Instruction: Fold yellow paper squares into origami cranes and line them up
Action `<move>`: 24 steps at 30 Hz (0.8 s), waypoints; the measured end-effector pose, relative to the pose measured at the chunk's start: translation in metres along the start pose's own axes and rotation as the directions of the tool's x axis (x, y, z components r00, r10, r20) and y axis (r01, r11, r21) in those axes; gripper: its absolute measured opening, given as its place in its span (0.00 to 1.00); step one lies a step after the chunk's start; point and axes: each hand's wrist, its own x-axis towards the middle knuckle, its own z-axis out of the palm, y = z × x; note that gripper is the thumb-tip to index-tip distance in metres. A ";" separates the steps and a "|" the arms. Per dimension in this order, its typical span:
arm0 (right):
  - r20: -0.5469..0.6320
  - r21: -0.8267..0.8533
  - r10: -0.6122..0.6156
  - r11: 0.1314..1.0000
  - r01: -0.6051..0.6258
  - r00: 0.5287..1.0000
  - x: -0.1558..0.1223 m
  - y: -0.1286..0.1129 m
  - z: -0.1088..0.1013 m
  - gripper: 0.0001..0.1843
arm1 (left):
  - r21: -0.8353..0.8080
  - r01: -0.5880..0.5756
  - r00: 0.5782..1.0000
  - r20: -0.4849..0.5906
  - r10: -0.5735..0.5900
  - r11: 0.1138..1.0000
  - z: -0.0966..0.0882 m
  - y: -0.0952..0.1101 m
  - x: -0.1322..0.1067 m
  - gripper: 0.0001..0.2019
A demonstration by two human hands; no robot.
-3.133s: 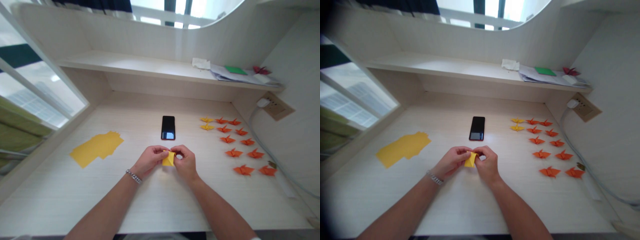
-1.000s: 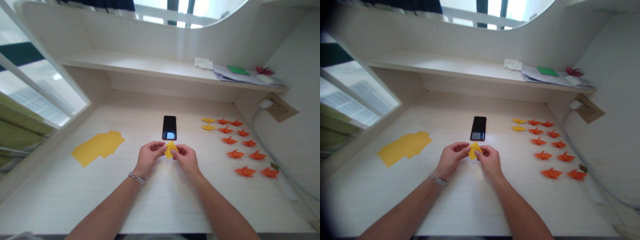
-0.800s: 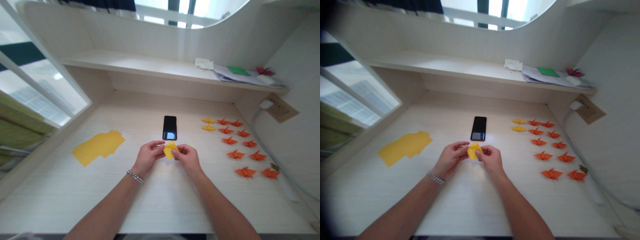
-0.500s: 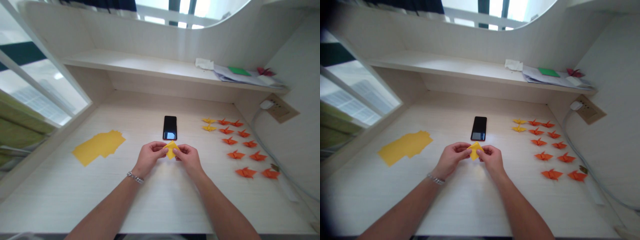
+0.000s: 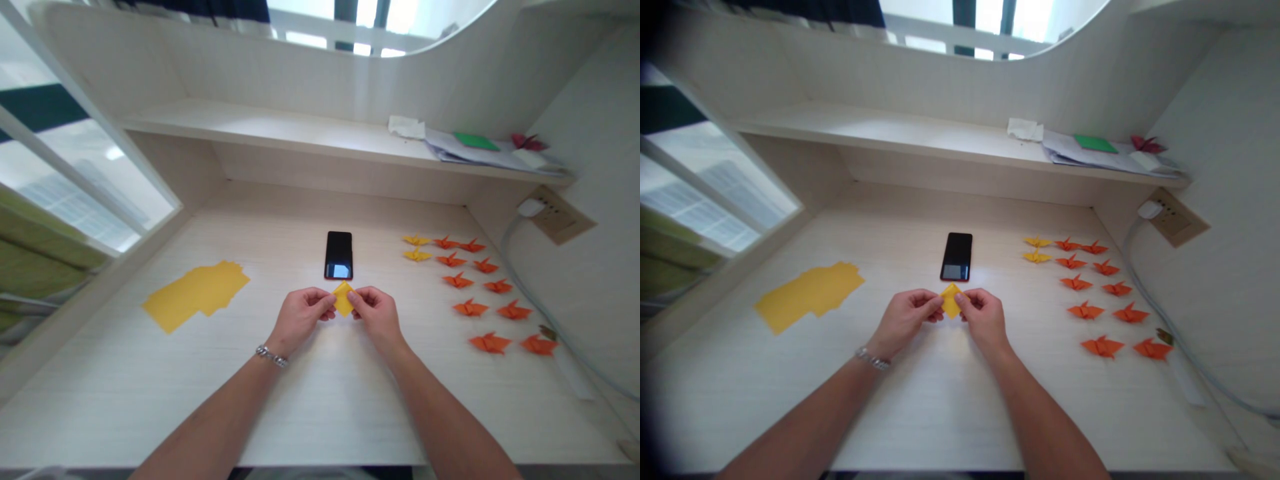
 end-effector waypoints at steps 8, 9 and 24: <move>0.003 0.020 0.031 0.999 -0.031 1.000 0.001 0.002 -0.001 0.16 | 0.099 -0.087 0.994 0.067 0.081 0.991 -0.003 -0.001 0.000 0.15; 0.004 0.024 0.036 0.999 -0.036 0.999 0.001 0.001 -0.001 0.16 | 0.078 -0.081 0.995 0.071 0.075 0.994 -0.003 -0.002 0.001 0.16; 0.006 -0.089 -0.053 0.995 0.053 0.999 -0.001 -0.005 -0.004 0.13 | -0.100 -0.027 0.995 0.096 0.037 0.995 0.000 -0.002 -0.001 0.15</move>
